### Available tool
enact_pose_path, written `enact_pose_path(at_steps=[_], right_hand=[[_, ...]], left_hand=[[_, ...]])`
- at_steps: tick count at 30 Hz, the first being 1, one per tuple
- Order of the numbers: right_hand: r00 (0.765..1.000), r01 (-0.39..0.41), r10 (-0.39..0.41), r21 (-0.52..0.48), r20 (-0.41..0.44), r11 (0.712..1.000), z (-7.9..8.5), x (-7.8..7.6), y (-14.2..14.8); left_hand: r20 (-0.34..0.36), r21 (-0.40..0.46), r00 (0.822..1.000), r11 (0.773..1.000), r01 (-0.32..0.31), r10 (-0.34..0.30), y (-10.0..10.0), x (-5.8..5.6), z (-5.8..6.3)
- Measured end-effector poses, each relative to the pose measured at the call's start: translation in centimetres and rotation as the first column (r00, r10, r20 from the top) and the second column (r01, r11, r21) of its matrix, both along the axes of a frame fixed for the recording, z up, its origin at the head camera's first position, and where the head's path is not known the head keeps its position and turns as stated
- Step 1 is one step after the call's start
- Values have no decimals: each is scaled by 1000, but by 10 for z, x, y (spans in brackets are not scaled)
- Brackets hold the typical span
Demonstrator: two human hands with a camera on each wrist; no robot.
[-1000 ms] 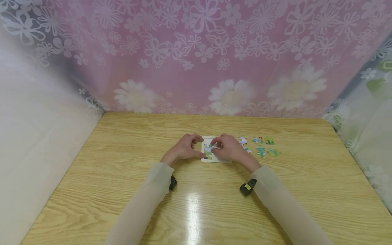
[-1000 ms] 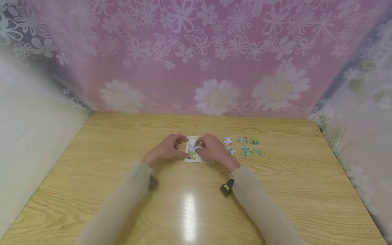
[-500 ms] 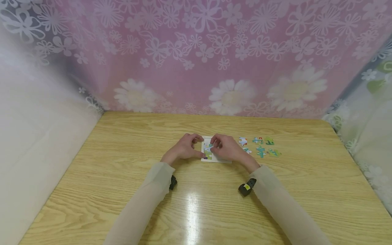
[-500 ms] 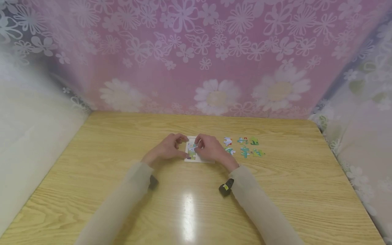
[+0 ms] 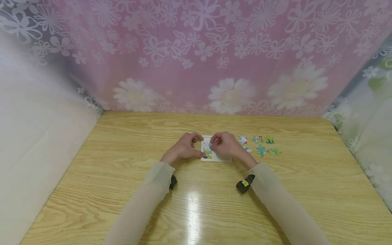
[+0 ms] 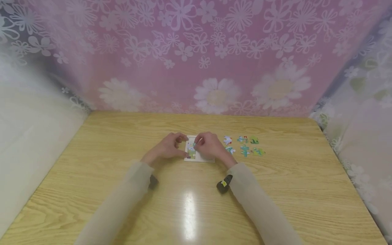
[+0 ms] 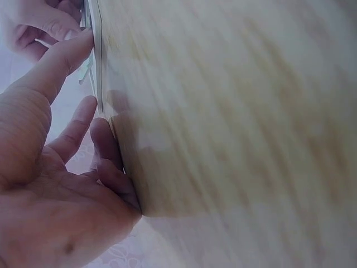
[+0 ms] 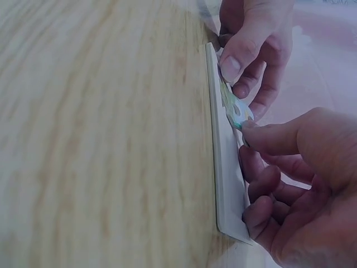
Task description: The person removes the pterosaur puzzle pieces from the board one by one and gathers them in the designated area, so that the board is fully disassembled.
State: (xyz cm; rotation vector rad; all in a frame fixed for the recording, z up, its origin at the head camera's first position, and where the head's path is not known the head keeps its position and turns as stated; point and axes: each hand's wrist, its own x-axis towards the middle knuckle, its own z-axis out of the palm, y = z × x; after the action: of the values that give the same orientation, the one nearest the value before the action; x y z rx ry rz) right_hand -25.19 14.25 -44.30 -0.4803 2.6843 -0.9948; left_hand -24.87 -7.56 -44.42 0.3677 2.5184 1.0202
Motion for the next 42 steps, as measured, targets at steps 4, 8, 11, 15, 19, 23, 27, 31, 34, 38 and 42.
enact_pose_path(at_steps=[4, 8, 11, 15, 19, 23, 27, 31, 34, 38, 42], right_hand=[[1000, 16, -16, 6, 5, 1000, 3, 0, -2], [1000, 28, -28, 11, 4, 1000, 4, 0, -4], [999, 35, -35, 12, 2, 999, 3, -1, -5], [999, 51, -51, 14, 6, 999, 5, -1, -6], [997, 74, -74, 16, 18, 997, 6, -1, -8], [996, 89, -90, 16, 24, 996, 6, -1, -9], [994, 102, -102, 10, 39, 995, 6, 0, -9], [993, 111, -111, 3, 50, 994, 5, 1, -10], [993, 103, -103, -5, 49, 995, 4, 1, -9], [994, 92, -90, -35, 54, 995, 3, 1, -7], [993, 93, -83, -116, 82, 989, 2, 3, 2]], left_hand=[[5, -12, 1000, 1000, -9, 9, 0, 0, 1], [14, -12, 1000, 1000, -16, 16, 1, 0, 2], [18, -13, 1000, 1000, -22, 22, 2, 0, 3], [21, -27, 999, 999, -29, 30, 3, -1, 4], [21, -52, 999, 998, -36, 37, 4, -1, 5], [14, -61, 999, 997, -41, 42, 5, -1, 7], [16, -54, 999, 997, -50, 51, 5, 1, 8], [16, -46, 998, 998, -53, 54, 5, 2, 8], [14, -49, 998, 997, -53, 54, 5, 1, 6], [16, -51, 999, 998, -45, 46, 5, 0, 6], [9, -54, 1000, 998, -16, 16, 4, -1, 4]])
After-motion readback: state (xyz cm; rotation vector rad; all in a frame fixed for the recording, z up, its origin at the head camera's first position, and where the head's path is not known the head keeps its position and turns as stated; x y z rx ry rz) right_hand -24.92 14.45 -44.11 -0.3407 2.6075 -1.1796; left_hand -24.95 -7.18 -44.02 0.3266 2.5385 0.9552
